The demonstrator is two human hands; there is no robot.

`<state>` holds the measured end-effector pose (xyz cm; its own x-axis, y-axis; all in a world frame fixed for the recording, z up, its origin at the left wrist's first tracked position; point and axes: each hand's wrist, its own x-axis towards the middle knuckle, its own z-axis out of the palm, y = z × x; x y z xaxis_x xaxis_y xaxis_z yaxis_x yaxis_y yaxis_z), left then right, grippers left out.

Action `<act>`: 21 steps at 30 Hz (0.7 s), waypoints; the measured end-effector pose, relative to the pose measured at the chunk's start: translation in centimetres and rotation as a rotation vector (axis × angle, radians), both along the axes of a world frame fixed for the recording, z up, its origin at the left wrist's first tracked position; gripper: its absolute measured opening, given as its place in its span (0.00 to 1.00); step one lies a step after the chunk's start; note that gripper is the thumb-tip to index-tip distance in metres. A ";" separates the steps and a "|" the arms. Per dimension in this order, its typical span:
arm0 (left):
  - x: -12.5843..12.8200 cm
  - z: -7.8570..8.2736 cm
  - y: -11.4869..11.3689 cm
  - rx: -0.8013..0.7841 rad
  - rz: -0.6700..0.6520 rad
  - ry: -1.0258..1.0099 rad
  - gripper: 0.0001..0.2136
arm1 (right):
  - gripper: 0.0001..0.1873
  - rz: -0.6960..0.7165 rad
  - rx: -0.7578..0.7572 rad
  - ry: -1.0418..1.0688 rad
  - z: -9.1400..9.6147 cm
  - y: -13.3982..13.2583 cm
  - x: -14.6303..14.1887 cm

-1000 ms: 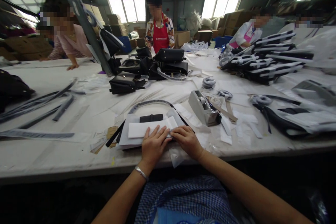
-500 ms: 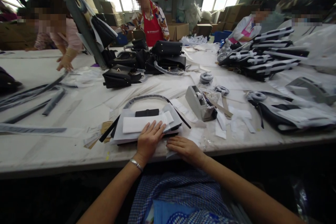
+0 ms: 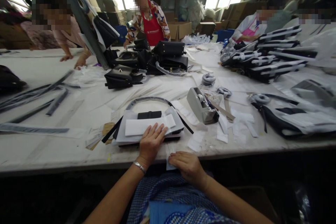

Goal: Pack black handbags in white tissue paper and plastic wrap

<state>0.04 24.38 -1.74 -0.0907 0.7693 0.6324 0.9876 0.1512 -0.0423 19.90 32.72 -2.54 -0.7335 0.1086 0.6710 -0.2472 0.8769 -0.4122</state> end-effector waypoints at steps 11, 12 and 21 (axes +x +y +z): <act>0.1 -0.2 -0.5 -0.054 -0.033 -0.020 0.19 | 0.14 0.010 -0.102 -0.036 5.9 5.0 -4.8; 0.1 -0.2 -0.5 -0.056 -0.034 -0.030 0.18 | 0.13 -0.022 -0.134 -0.060 6.0 5.5 -5.5; 0.3 -0.2 -0.3 0.065 -0.055 -0.122 0.10 | 0.10 -0.231 -0.235 -0.351 5.8 8.4 -10.0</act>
<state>0.35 24.04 -1.97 -0.1285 0.7329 0.6681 0.9917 0.0948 0.0868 9.87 41.16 3.29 -0.8501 0.4148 0.3243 0.1332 0.7653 -0.6297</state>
